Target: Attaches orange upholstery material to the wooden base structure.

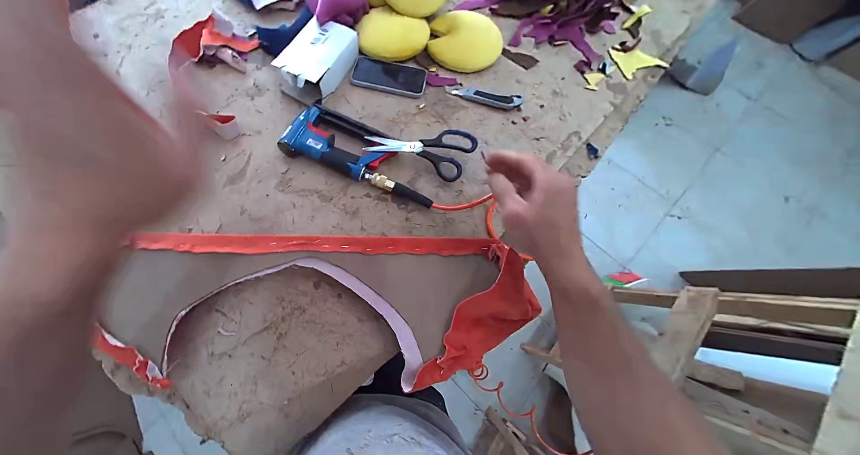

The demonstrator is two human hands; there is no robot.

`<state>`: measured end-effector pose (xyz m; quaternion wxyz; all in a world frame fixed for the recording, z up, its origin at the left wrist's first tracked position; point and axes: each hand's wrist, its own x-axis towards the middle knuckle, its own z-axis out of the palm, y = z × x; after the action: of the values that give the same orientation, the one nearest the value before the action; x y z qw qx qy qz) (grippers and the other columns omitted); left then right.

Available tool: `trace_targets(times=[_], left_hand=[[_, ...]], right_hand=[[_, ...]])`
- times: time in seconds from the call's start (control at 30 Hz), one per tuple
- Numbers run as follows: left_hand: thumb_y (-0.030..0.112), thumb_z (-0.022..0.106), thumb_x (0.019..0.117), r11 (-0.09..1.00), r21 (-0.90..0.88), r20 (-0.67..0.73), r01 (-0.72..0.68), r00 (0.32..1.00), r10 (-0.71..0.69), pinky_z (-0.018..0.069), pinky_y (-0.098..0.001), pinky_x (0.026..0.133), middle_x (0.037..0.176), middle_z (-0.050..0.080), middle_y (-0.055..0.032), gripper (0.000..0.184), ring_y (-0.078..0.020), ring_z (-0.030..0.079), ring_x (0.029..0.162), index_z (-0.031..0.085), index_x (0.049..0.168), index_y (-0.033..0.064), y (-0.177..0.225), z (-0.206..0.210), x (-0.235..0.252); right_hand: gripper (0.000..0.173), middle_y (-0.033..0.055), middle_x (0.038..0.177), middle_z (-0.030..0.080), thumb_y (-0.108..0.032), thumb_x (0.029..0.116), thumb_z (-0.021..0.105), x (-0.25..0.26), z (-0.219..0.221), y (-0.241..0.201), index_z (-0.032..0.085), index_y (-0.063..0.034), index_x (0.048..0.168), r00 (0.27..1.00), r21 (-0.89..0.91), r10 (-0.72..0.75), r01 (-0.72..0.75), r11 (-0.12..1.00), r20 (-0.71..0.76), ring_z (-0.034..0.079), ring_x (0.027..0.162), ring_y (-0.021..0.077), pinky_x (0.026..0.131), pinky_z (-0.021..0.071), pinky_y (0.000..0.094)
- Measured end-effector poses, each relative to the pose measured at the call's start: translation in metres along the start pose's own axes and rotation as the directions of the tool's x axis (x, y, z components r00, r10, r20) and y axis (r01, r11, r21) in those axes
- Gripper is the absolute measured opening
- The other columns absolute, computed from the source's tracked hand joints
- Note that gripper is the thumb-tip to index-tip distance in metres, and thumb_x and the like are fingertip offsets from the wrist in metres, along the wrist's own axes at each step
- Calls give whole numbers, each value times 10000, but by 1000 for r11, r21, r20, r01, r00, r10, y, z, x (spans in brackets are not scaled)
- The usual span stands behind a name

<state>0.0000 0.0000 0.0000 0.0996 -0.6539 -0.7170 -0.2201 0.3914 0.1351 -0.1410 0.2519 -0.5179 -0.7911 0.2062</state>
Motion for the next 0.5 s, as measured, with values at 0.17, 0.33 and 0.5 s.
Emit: trace_targets(times=[0.17, 0.33, 0.5], left_hand=[[518, 877, 668, 907, -167, 587, -387, 700, 407, 250, -714, 1175, 1676, 316, -73, 1048, -343, 318, 1527, 412, 1581, 295, -10, 163, -92], [494, 566, 977, 850, -243, 330, -467, 785, 525, 544, -532, 901, 1398, 615, -77, 525, -306, 636, 1170, 559, 1479, 342, -27, 178, -125], [491, 486, 1024, 916, -140, 235, -375, 886, 399, 604, -468, 712, 1254, 698, -106, 472, -302, 721, 955, 641, 1412, 271, -34, 164, -182]], right_hand=[[532, 255, 1384, 564, -275, 990, 583, -200, 23, 7, 513, 41, 1412, 771, 309, 591, -517, 798, -235, 584, 1261, 318, 1020, 519, 501], [521, 167, 1196, 677, -169, 1014, 535, -230, 64, -46, 394, -17, 1492, 574, 697, 799, -647, 311, 177, 741, 856, 272, 603, 637, 454], [482, 95, 1143, 733, -148, 989, 570, -192, 60, -41, 513, -23, 1451, 709, 497, 703, -633, 594, 64, 738, 867, 167, 679, 626, 357]])
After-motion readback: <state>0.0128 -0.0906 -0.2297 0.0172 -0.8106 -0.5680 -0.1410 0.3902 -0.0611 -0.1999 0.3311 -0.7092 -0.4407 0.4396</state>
